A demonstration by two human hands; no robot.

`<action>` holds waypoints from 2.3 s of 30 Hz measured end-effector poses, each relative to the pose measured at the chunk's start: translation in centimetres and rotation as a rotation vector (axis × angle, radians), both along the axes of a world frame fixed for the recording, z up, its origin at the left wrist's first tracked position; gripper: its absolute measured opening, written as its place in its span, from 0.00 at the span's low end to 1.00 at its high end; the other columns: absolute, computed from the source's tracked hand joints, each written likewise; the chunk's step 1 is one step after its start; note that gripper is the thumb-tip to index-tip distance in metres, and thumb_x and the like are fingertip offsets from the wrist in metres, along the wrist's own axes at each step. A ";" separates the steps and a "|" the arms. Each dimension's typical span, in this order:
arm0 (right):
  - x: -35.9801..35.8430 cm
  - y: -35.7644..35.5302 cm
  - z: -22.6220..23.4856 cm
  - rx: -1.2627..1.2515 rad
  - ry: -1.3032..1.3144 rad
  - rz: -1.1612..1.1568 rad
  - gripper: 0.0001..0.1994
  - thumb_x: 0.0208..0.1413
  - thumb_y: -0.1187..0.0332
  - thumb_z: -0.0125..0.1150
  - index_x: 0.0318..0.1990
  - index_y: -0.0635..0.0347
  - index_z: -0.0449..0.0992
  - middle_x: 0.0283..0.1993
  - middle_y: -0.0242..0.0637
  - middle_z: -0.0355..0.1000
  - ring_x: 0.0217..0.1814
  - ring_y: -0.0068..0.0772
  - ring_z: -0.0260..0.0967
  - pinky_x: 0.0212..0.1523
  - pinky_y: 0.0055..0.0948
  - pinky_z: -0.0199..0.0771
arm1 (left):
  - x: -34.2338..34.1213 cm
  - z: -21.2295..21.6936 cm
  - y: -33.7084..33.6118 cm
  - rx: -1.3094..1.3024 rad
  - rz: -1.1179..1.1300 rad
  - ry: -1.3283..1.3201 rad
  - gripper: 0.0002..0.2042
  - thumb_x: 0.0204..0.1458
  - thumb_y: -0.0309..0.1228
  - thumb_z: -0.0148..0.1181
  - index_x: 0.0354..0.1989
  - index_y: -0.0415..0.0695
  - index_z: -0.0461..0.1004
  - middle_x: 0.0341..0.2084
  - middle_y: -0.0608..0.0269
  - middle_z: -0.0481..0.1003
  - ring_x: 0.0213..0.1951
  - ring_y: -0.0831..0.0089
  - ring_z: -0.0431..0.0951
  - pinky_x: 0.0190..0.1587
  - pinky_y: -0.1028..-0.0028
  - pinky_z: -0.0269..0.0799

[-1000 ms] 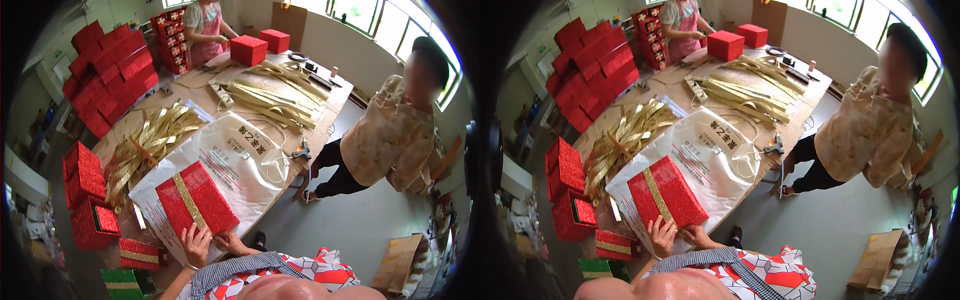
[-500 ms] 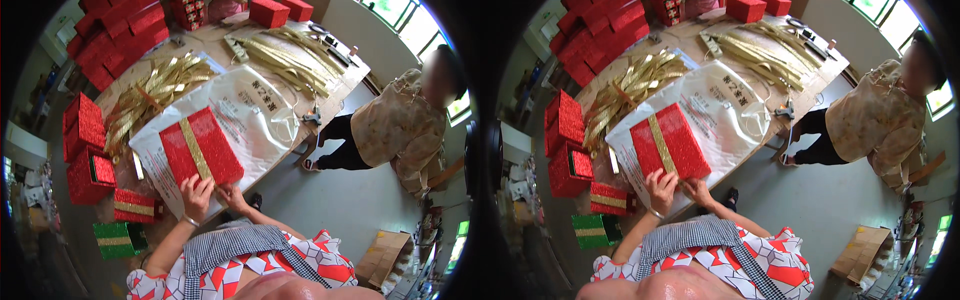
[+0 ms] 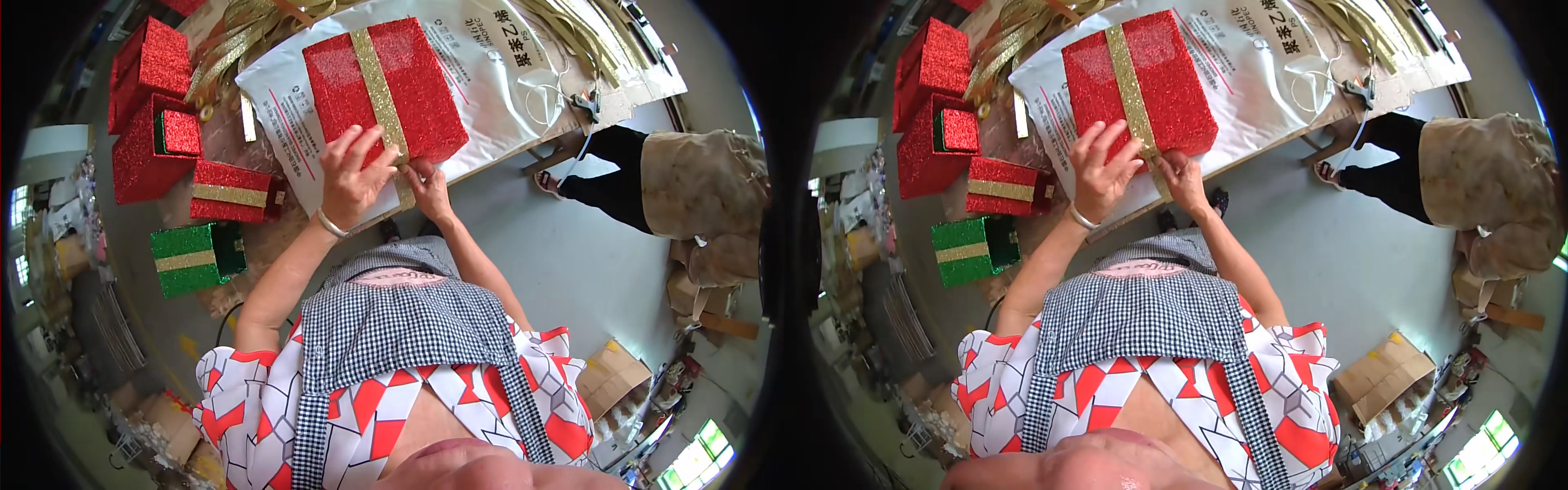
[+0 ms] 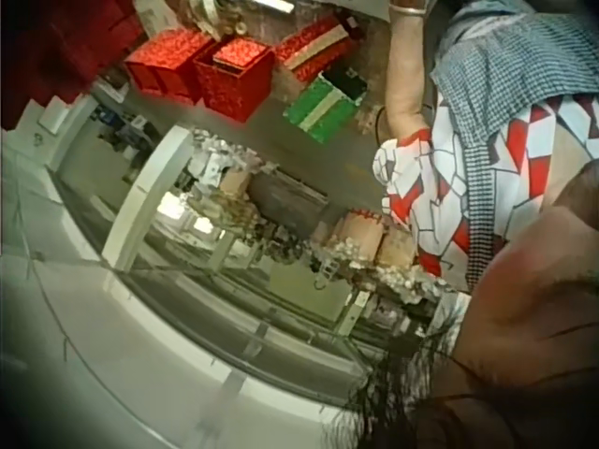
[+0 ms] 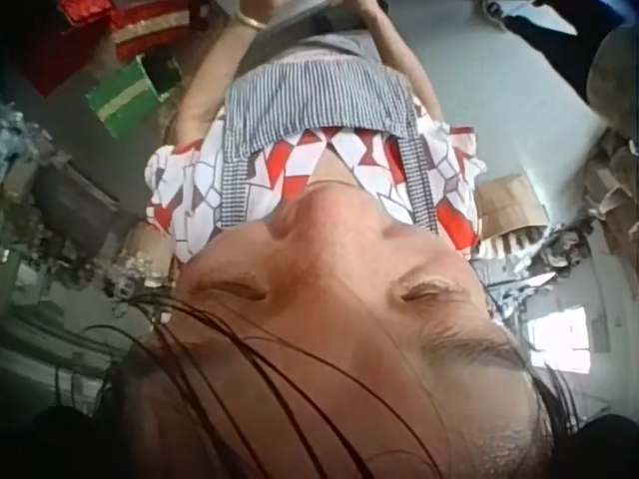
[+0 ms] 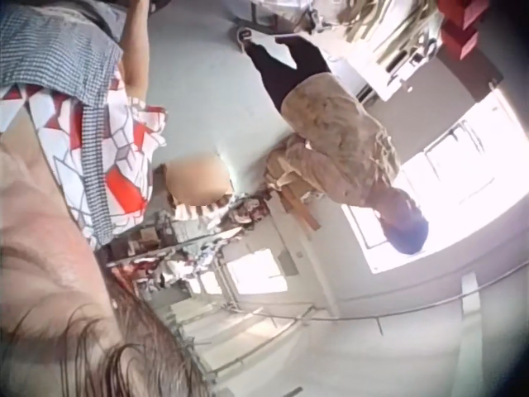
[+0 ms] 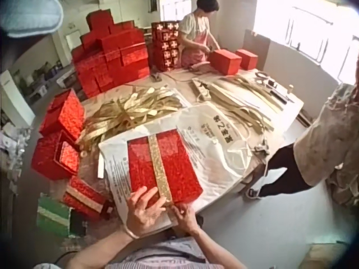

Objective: Applying glue to gold ribbons and attaching them to red glittery gift boxes to complete the product assembly.

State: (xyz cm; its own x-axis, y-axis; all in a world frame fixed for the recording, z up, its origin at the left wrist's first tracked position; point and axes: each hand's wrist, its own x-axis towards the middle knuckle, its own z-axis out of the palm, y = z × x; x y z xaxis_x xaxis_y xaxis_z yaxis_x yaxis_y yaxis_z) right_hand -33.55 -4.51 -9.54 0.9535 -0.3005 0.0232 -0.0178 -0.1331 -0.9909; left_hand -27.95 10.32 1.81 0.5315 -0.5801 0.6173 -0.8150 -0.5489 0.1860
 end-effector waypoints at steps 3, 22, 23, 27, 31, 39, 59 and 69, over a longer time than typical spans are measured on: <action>-0.4 -0.2 -0.7 -0.055 0.063 0.015 0.10 0.53 0.65 0.60 0.33 0.65 0.74 0.24 0.36 0.71 0.29 0.22 0.66 0.32 0.26 0.66 | -1.0 -1.2 2.6 0.004 0.092 0.040 0.16 0.43 0.39 0.62 0.43 0.55 0.76 0.45 0.67 0.69 0.50 0.66 0.64 0.51 0.66 0.58; -0.3 -2.1 6.5 0.537 0.093 0.270 0.13 0.59 0.60 0.52 0.35 0.63 0.71 0.25 0.30 0.71 0.27 0.18 0.66 0.31 0.20 0.67 | 11.2 4.8 0.7 -0.286 0.029 -0.076 0.04 0.46 0.31 0.61 0.31 0.47 0.78 0.21 0.66 0.70 0.26 0.68 0.70 0.29 0.71 0.67; 0.2 -2.5 7.2 0.491 0.143 0.254 0.15 0.58 0.58 0.53 0.33 0.63 0.73 0.24 0.29 0.71 0.27 0.17 0.66 0.31 0.20 0.67 | 12.3 5.7 0.6 -0.309 0.028 -0.069 0.05 0.46 0.31 0.62 0.30 0.46 0.78 0.21 0.65 0.71 0.26 0.69 0.70 0.28 0.71 0.67; 2.0 -4.7 7.3 0.273 0.191 0.269 0.16 0.57 0.55 0.54 0.33 0.60 0.76 0.25 0.25 0.71 0.28 0.13 0.64 0.29 0.18 0.63 | 15.1 7.2 0.3 -0.380 -0.009 0.097 0.06 0.45 0.30 0.63 0.30 0.43 0.78 0.21 0.63 0.72 0.25 0.71 0.72 0.28 0.75 0.67; 2.4 -4.6 11.1 0.140 0.084 0.196 0.17 0.57 0.56 0.54 0.31 0.63 0.76 0.24 0.25 0.69 0.27 0.13 0.62 0.28 0.18 0.61 | 18.5 8.2 1.7 -0.368 -0.045 0.253 0.07 0.48 0.29 0.62 0.33 0.41 0.79 0.23 0.65 0.75 0.26 0.78 0.73 0.29 0.78 0.68; 1.7 -2.5 17.4 0.576 0.193 0.110 0.14 0.59 0.61 0.52 0.34 0.66 0.75 0.28 0.31 0.73 0.28 0.17 0.68 0.32 0.19 0.68 | 23.8 4.1 1.5 -0.262 -0.044 0.813 0.11 0.48 0.32 0.62 0.36 0.37 0.78 0.28 0.63 0.78 0.30 0.80 0.75 0.35 0.78 0.70; 1.4 -2.4 13.5 0.315 0.301 0.427 0.18 0.58 0.58 0.53 0.28 0.67 0.75 0.22 0.22 0.66 0.25 0.11 0.57 0.24 0.18 0.58 | -4.5 1.6 -1.3 -0.767 0.051 1.250 0.19 0.56 0.43 0.52 0.35 0.36 0.76 0.15 0.73 0.68 0.18 0.88 0.60 0.19 0.81 0.55; 6.6 -6.5 21.0 -0.338 0.203 0.850 0.15 0.55 0.60 0.55 0.26 0.62 0.78 0.17 0.31 0.71 0.19 0.20 0.68 0.22 0.22 0.70 | -3.0 1.7 -3.7 -1.089 0.245 1.213 0.11 0.53 0.32 0.56 0.29 0.35 0.78 0.18 0.75 0.70 0.23 0.88 0.62 0.24 0.81 0.58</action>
